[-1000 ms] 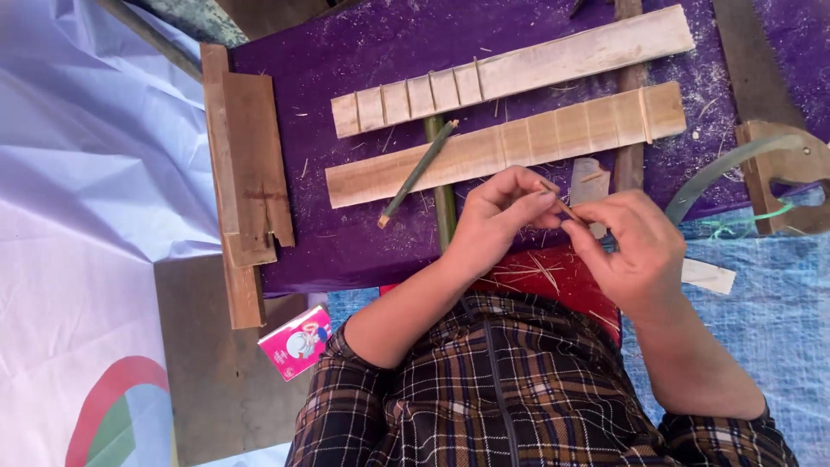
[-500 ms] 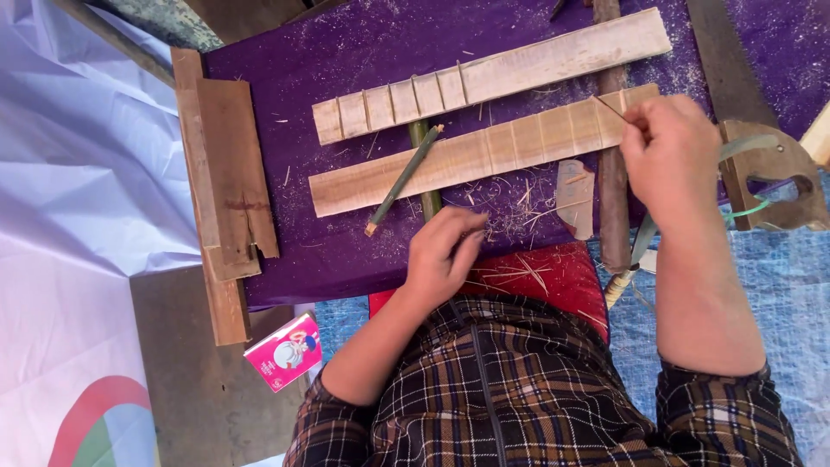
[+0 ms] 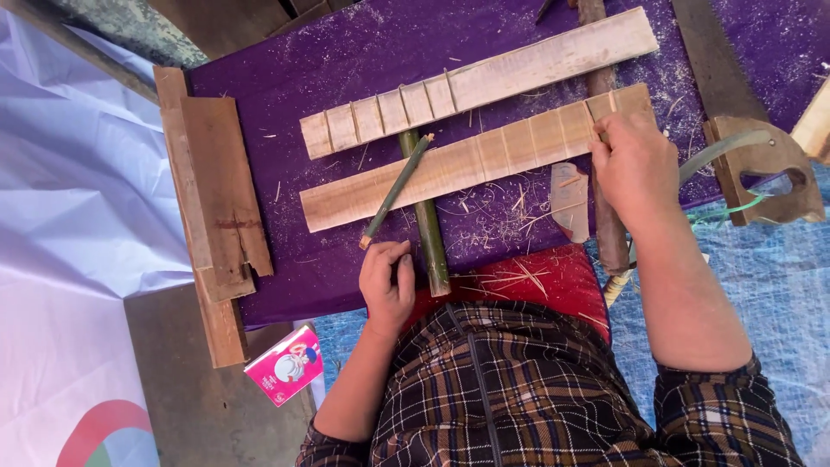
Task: Shaping a small wooden stick by shaving it with a curved blade and marking wooden planks with a pencil.
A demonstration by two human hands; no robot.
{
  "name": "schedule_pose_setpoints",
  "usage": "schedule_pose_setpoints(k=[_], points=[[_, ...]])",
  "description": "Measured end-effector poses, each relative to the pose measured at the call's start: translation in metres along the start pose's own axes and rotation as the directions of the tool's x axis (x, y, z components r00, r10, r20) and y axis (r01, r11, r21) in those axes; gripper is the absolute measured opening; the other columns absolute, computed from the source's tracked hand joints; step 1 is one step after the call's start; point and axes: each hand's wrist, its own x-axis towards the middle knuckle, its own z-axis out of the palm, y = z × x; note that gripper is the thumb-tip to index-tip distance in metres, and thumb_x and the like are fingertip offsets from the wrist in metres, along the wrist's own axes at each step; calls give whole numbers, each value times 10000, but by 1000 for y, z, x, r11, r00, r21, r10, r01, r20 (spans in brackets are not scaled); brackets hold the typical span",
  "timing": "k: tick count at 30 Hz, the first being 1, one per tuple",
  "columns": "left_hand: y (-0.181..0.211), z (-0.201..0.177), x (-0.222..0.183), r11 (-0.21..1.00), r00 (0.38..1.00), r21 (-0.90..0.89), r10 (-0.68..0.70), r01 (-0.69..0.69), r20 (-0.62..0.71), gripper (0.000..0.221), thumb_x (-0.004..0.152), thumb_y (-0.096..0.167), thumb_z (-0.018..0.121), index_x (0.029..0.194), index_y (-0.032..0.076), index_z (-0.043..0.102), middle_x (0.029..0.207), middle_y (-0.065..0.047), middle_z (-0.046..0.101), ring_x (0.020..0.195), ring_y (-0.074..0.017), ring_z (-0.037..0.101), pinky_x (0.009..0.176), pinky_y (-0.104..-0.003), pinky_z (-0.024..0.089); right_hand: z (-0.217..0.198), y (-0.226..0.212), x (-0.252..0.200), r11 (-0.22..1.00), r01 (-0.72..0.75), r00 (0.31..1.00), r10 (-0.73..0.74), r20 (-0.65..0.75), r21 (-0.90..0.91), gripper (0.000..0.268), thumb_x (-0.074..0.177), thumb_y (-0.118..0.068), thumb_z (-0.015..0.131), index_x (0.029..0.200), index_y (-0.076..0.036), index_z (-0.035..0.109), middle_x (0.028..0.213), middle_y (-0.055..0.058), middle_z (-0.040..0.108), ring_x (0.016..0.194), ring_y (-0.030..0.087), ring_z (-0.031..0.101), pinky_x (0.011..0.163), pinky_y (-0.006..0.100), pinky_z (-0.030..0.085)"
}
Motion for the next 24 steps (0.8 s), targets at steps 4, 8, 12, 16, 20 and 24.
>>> schedule_pose_setpoints(k=[4, 8, 12, 16, 20, 24], points=[[0, 1, -1, 1000, 1000, -16, -24, 24, -6, 119, 982, 21, 566, 1025, -16, 670, 950, -156, 667, 868, -274, 656, 783, -366, 549, 4, 4, -2, 999, 9, 1000, -8, -17, 49, 167, 1047, -165, 702, 1169, -56, 736, 1129, 174, 705, 909, 380, 686, 762, 535, 540], [-7, 2, -2, 996, 997, -76, -54, 50, -53, 122, 968, 3, 594, 1010, -16, 706, 901, -141, 680, 804, -294, 673, 734, -391, 552, 35, 30, -3, 992, 129, 974, -124, -191, 15, 216, 975, -204, 797, 1178, -131, 778, 974, 91, 662, 887, 324, 707, 756, 472, 570], [-3, 2, -4, 998, 997, -12, -64, 64, -43, 124, 980, 7, 572, 1020, 4, 689, 942, -117, 661, 827, -230, 653, 745, -334, 539, -19, -1, -14, 988, 92, 991, -78, -112, 121, 265, 1038, -87, 702, 1284, 1, 747, 1152, 160, 732, 962, 285, 686, 851, 470, 584], [-3, 3, -2, 999, 998, 2, -52, 52, -29, 119, 981, 13, 577, 1014, 4, 691, 943, -125, 670, 838, -241, 665, 755, -340, 544, -26, 29, -30, 970, 230, 907, -184, -379, 80, 243, 1082, -34, 731, 1318, -30, 791, 1015, 138, 644, 842, 342, 642, 665, 469, 503], [-5, 4, -5, 1000, 1000, 31, 2, -1, -21, 111, 973, 1, 576, 1003, -4, 683, 929, -133, 671, 827, -248, 659, 726, -336, 545, -39, 32, -28, 937, 294, 861, -345, -374, -188, 297, 1035, -89, 790, 1329, -125, 822, 1315, 157, 644, 1164, 358, 556, 821, 470, 517], [-11, 6, -8, 997, 999, 76, 35, -34, -18, 102, 950, -15, 595, 997, -1, 685, 931, -136, 684, 829, -256, 673, 722, -344, 557, -31, 36, -16, 912, 339, 922, -371, -110, -229, 385, 993, -375, 699, 1356, -256, 744, 1646, 157, 483, 1437, 442, 390, 1075, 635, 423]])
